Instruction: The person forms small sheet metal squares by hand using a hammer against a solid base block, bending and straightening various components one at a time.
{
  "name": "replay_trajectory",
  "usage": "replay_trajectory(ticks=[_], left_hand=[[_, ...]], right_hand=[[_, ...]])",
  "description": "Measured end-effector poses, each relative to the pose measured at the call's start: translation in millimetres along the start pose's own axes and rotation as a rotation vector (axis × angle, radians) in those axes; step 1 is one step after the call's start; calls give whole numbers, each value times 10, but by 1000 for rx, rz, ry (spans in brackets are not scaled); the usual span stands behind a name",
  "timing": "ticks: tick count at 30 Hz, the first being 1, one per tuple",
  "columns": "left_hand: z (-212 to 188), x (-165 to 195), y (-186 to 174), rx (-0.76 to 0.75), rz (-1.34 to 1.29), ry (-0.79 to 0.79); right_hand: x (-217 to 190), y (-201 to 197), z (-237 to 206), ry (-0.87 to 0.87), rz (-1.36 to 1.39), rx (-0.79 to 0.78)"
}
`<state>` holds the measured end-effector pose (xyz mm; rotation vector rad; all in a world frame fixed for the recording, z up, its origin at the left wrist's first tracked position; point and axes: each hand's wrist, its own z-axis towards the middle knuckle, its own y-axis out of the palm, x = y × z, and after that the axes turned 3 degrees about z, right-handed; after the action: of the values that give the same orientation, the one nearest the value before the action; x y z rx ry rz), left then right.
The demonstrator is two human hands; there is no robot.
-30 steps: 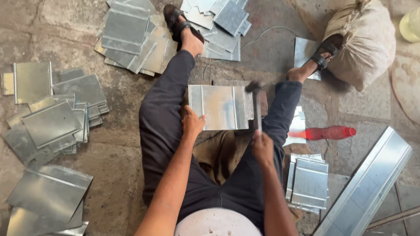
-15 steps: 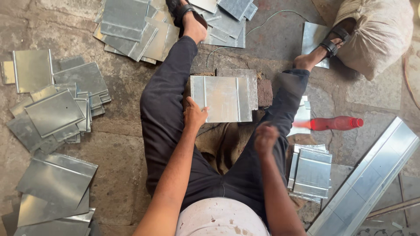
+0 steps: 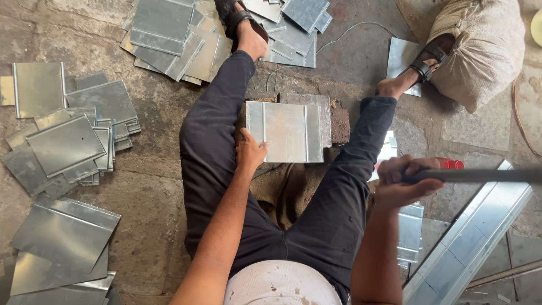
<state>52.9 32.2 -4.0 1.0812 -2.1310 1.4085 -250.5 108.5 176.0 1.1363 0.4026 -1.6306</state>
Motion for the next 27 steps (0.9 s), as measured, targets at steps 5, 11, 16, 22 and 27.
replay_trajectory(ticks=[5,11,16,22,27], left_hand=[[-37,32,-39,-27,28,-55],[-40,76,-65,44,8,-22],[-37,11,-14,29,7,-2],[-41,28,-44,-6,-7,-53],[-42,59,-50,2,13,-29]], right_hand=[[886,1,-539,-168,-506,-236],[831,-23,-729,599,-888,-452],[38,198,-221,508,-230,-283],[213,255,-3,8,101,-152],[1031,112,-681,-61,-944,-319]])
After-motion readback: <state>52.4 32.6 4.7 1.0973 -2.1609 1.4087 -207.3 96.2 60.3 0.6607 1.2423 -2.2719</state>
